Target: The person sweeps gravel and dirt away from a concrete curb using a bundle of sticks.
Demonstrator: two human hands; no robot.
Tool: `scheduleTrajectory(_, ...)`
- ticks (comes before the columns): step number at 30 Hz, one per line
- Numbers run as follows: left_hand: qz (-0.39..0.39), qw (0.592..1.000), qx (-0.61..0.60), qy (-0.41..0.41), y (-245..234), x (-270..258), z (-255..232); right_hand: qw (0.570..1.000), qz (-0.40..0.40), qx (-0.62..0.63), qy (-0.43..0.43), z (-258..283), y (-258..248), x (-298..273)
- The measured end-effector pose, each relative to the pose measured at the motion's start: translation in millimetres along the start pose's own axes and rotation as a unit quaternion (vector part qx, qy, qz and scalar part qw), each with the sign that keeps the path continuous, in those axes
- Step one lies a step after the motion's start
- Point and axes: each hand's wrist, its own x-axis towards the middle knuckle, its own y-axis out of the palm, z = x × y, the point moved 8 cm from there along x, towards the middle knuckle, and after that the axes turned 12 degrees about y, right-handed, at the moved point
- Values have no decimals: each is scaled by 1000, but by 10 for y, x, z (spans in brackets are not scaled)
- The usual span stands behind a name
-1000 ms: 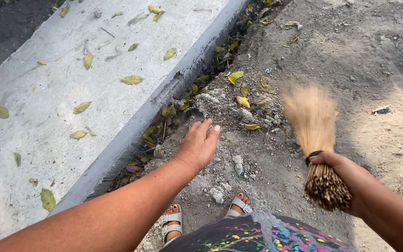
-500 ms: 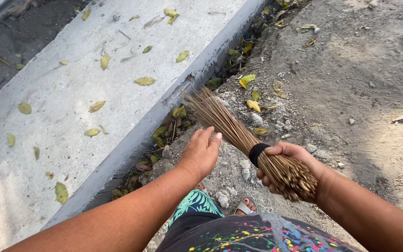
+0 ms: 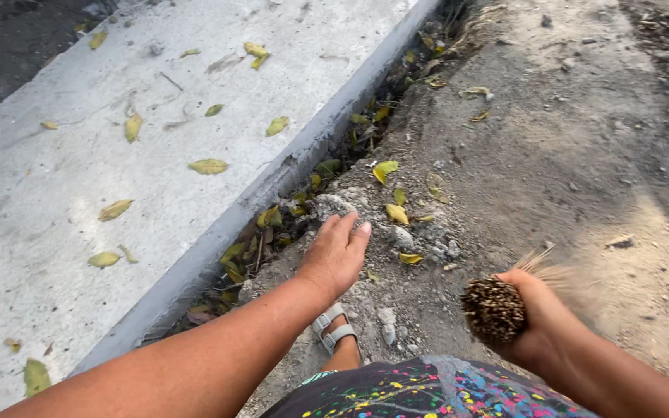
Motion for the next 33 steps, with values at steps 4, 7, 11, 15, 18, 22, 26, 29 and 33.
scheduleTrajectory(4,-5,1000,3,-18,-363,198,134,978,96,-144,118,-542,1126,112)
scheduleTrajectory(7,0,999,3,-37,-542,312,297,959,182,-106,187,-623,1657,-164)
scheduleTrajectory(11,-17,999,2,-31,-677,493,355,950,189,-186,163,-180,1746,-422)
scheduleTrajectory(15,22,997,-12,-72,-669,617,363,966,74,-246,5,608,1331,-267)
scheduleTrajectory(18,26,997,-20,-76,-727,663,351,970,2,-224,-96,1275,808,-101)
scheduleTrajectory(22,31,997,-18,-74,-764,640,397,986,-65,-116,-105,1725,421,338)
scheduleTrajectory(26,34,993,-15,-109,-764,579,526,990,-53,-128,-25,1466,791,785)
scheduleTrajectory(29,23,991,-5,-128,-823,504,603,967,89,-191,144,775,1404,820)
scheduleTrajectory(33,22,990,-21,-137,-746,535,540,950,95,-262,144,576,1542,383)
